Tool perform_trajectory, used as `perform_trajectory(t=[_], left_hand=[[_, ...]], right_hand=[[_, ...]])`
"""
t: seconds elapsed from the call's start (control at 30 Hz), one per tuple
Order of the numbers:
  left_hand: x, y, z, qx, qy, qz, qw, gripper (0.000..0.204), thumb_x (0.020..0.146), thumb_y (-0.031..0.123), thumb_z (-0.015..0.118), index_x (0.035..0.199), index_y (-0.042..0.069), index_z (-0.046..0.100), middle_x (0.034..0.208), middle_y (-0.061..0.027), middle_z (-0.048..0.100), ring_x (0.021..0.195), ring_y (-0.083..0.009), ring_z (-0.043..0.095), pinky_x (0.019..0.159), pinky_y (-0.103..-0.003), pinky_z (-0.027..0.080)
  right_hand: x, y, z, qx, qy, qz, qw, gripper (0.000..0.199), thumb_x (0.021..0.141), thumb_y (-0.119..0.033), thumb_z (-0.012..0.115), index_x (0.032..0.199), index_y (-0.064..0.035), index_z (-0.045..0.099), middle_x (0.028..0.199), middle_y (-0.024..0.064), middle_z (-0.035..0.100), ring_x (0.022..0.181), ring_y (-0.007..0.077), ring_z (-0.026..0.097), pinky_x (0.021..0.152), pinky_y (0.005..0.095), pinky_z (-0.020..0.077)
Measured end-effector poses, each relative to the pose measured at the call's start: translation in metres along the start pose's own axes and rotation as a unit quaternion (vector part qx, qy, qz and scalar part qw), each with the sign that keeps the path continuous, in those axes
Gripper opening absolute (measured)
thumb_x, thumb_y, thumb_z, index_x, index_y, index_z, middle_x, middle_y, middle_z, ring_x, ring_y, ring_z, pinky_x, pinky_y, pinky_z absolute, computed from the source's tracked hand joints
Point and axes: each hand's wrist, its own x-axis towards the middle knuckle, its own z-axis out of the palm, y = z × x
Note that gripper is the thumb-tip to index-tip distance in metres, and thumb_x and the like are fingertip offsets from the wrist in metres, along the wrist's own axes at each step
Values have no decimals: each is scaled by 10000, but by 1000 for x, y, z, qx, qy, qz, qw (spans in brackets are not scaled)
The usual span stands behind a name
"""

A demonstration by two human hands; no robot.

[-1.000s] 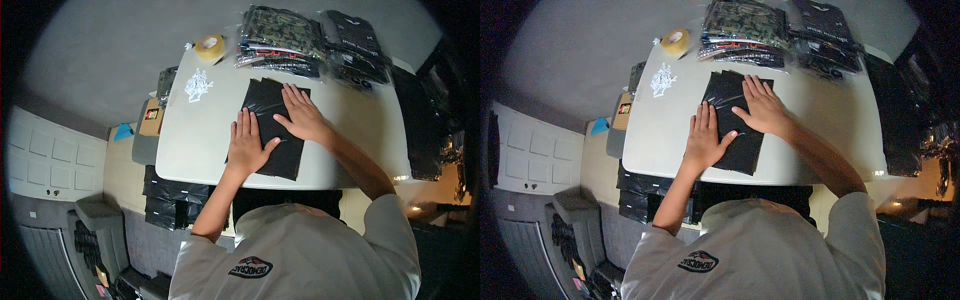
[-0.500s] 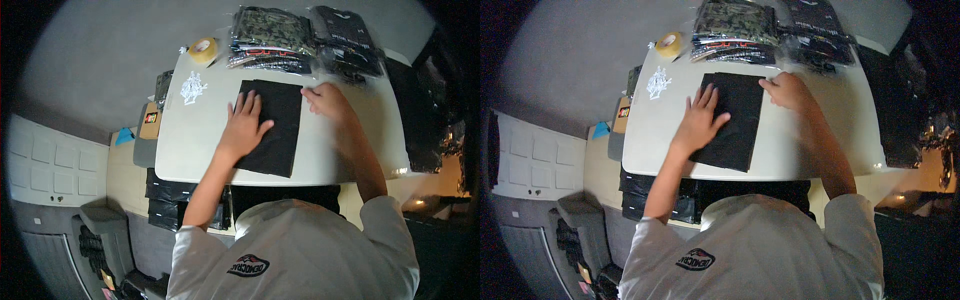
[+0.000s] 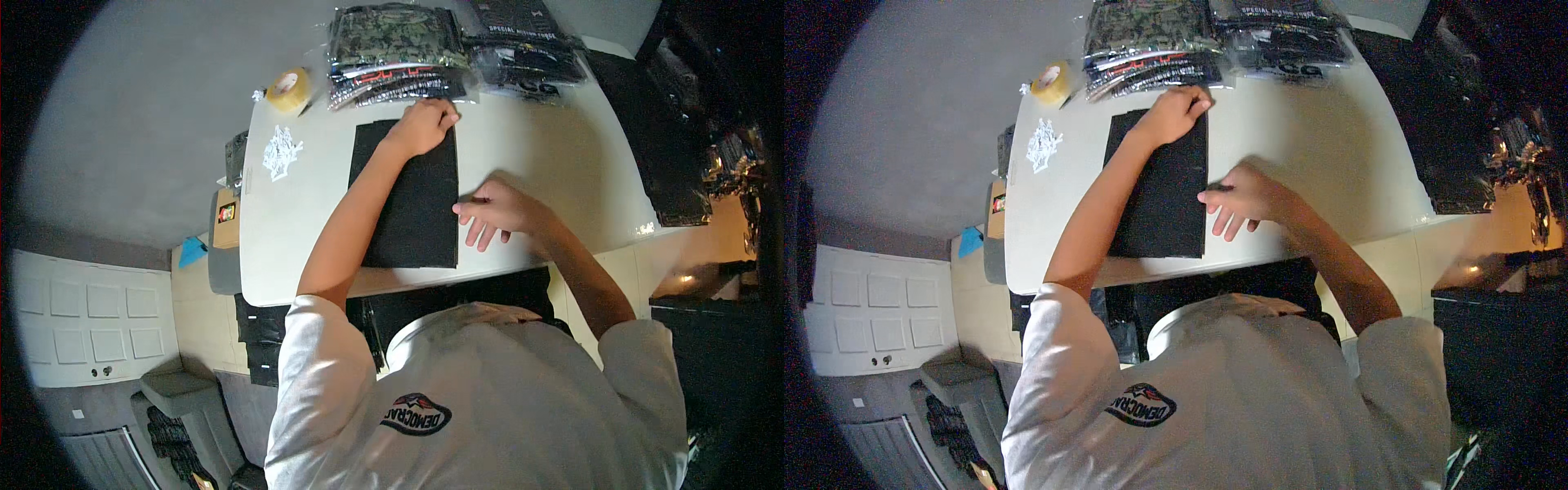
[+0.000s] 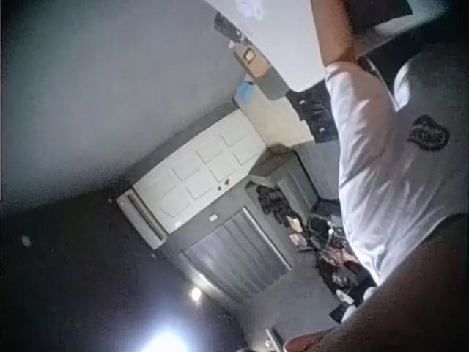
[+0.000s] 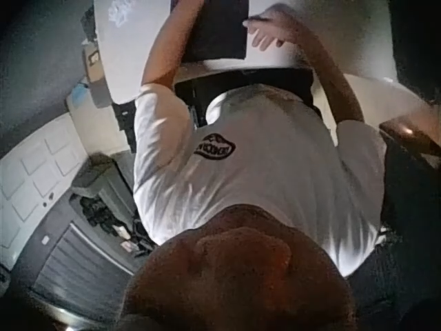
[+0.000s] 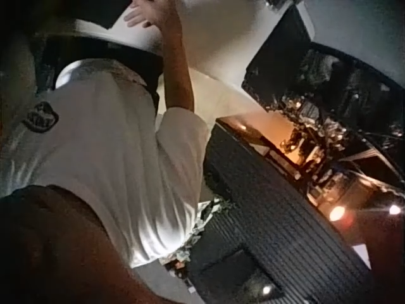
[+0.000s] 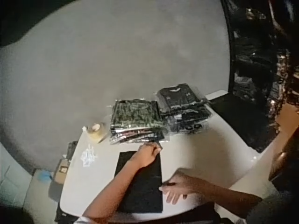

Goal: The recorder is folding shirts and placing them into black mailing bags on a folding table.

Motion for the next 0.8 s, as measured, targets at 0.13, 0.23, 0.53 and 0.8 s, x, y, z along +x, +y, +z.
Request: perform_trajectory(t=[0.13,0.23,0.53,0.8], left_hand=[[10,-8,6,36,2,-27,999,396,1054,351,522,1098,2,705,1081,-257,715,1059,-445,663,948,-501,512],[16,-12,7,55,-3,-20,998,438,1061,369,495,1105,-8,712,1108,-272,710,1100,-453,649,976,-499,503],[13,-2,1,73,-53,-28,996,451,1043,423,503,1124,23,695,1085,-274,712,1083,-476,651,953,-529,509],[13,-2,-5,18,-70,-70,995,443,1068,399,484,1181,23,688,1133,-282,704,1105,-467,655,979,-518,504]], right_hand=[[-9,-5,12,-10,-30,16,999,438,1047,-389,572,1042,37,671,873,194,780,682,224,777,420,303,499],[-13,-7,23,2,-30,-1,1000,435,1050,-373,574,1049,52,667,868,195,780,668,222,774,420,298,499],[-13,0,39,30,18,-9,999,438,1045,-365,591,1027,64,674,846,166,774,661,212,762,464,281,526],[-13,-6,42,25,22,-8,999,438,1043,-373,594,1024,58,671,857,158,776,669,200,763,478,283,536]])
